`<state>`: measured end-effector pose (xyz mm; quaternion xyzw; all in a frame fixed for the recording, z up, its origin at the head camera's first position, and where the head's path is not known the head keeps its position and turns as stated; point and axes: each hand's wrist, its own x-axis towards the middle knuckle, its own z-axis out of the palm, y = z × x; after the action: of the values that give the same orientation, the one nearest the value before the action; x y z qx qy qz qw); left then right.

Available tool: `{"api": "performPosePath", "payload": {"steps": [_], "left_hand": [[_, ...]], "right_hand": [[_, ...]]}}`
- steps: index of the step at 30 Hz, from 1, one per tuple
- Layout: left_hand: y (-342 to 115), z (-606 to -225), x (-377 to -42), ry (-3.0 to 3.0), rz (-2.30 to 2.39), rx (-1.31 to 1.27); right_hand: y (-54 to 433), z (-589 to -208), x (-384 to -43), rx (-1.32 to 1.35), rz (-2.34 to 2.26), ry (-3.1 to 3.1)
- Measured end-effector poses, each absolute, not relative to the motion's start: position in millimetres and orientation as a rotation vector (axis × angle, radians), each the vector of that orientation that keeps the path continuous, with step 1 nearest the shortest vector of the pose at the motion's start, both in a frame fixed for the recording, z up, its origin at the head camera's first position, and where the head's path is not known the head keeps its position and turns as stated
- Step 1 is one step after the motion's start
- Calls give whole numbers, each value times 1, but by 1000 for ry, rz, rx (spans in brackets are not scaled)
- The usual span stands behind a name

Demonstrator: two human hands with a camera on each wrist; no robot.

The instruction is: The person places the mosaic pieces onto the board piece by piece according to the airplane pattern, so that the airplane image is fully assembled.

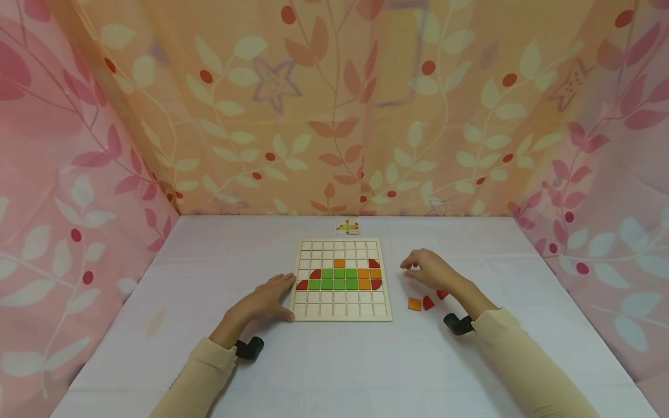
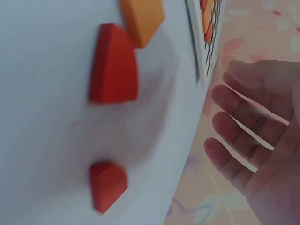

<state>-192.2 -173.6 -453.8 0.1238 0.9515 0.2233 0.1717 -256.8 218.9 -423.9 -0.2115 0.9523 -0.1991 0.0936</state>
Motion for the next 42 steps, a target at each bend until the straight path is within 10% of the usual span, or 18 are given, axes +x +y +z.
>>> {"api": "performPosePath", "payload": {"steps": [42], "left_hand": [[-173,-455,-193,2706,616,350]], "right_hand": [[296,-450,-212,-449,-583,2864]]}}
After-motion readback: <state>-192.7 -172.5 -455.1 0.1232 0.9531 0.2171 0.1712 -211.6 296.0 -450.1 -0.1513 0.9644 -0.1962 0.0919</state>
